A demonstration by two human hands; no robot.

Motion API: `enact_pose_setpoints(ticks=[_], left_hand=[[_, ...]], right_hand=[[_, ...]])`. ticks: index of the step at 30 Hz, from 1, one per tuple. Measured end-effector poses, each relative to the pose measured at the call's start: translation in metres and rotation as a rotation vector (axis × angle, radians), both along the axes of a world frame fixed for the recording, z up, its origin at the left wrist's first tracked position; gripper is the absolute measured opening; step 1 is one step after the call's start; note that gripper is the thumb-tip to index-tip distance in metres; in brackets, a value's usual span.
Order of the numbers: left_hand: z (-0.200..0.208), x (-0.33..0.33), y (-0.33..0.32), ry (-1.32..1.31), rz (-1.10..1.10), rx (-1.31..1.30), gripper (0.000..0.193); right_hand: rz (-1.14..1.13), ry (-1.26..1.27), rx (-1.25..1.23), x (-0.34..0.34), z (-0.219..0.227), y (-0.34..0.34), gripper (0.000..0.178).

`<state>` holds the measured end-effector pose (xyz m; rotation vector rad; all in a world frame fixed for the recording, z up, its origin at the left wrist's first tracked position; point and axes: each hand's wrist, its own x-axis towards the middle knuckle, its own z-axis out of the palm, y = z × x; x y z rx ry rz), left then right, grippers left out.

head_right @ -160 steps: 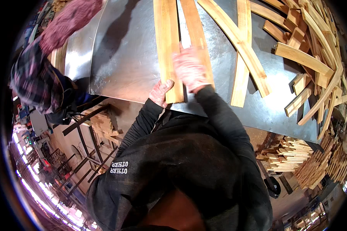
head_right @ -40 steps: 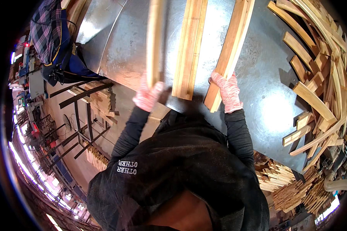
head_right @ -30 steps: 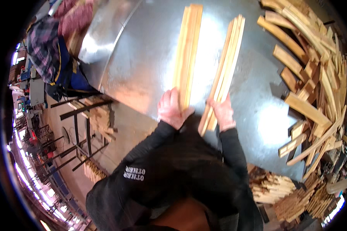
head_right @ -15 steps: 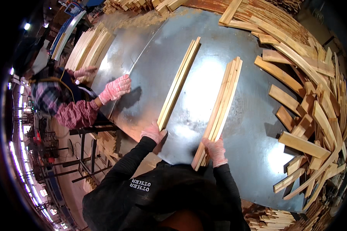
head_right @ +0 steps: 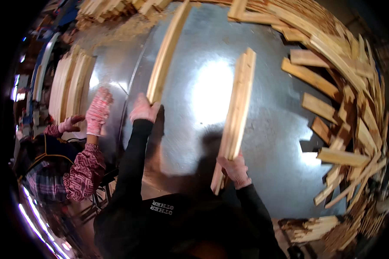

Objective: The person sorts and stacks wooden planks on a metal table. They pick up planks from a scattered pile, align them, and place them into a neat stack.

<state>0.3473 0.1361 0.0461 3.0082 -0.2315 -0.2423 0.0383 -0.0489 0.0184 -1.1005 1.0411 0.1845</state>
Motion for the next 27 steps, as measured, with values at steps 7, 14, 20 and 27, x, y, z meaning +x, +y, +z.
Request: enact_pose_setpoints(ticks=[7,14,20,27], left_hand=[[-0.004,-0.198,-0.037,0.776,-0.18,-0.856,0.082],[0.012,-0.215,0.005,0.456,-0.079,-0.162,0.074],[-0.036,-0.265,0.15,0.099,-0.088,0.107,0.091],[0.005,-0.367,-0.057,-0.17,-0.465,-0.146,0.077]], right_hand=[[0.63,-0.147,-0.669,0.007,-0.028,0.04,0.076],[0.897,-0.142,-0.63,-0.097,0.04,0.0,0.074],[0.511,0.378,-1.803,-0.263,0.075,-0.209,0.064],[0.637,0.292,-2.102,-0.29,0.038,-0.394,0.028]])
